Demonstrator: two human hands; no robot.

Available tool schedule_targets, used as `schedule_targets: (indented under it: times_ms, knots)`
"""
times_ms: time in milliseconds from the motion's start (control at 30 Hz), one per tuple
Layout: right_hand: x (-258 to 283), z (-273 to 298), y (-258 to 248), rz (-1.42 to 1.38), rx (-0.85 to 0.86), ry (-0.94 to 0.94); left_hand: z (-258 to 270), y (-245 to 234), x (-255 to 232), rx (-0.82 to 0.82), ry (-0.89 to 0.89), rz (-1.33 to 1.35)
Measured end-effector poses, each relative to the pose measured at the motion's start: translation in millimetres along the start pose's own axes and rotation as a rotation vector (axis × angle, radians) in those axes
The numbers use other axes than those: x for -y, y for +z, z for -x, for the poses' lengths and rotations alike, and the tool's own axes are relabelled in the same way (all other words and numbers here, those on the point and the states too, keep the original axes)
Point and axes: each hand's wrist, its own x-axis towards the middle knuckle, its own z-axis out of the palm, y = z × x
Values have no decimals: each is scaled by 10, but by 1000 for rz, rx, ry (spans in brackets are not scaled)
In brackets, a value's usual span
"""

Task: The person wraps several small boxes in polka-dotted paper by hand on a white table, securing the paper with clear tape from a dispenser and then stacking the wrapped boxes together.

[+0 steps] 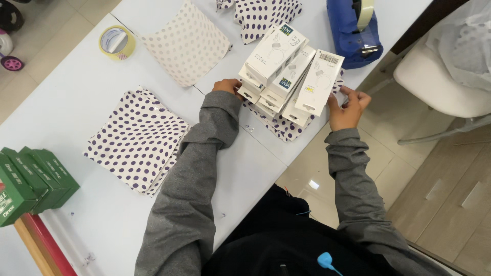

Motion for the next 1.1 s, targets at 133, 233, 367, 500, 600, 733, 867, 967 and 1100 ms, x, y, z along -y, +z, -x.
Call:
schedule_targets:
  times_ms: [133,233,367,500,600,733,867,967,1100]
  knots:
    - [-315,-85,49,33,-30,-35,499,-58,-242,53,-44,93]
    - [-800,-156,127,14,-23,-51,820,61,-286,62,-4,126]
    - [-573,22,-26,-72,37,-31,1208,127,-411,41,59,151]
    - [-419,359,-170,-235,129,104,1687,30,-526,98,31,95]
    - [-405,635,-307,-358,192,203,2142,-129,-638,187,31,61]
    - [-503,1040,-495,-514,293,330,2649,-265,-644,273,31,10]
    - [-564,1476,-677,-668,414,457,3114,-272,-490,284,0,56]
    - [-366,1734,-813,-781,512,555,3426,-194,-350,196,-18,153]
    - [38,1892,-932,-921,647,695,3768,-11,-58,114,-16,136]
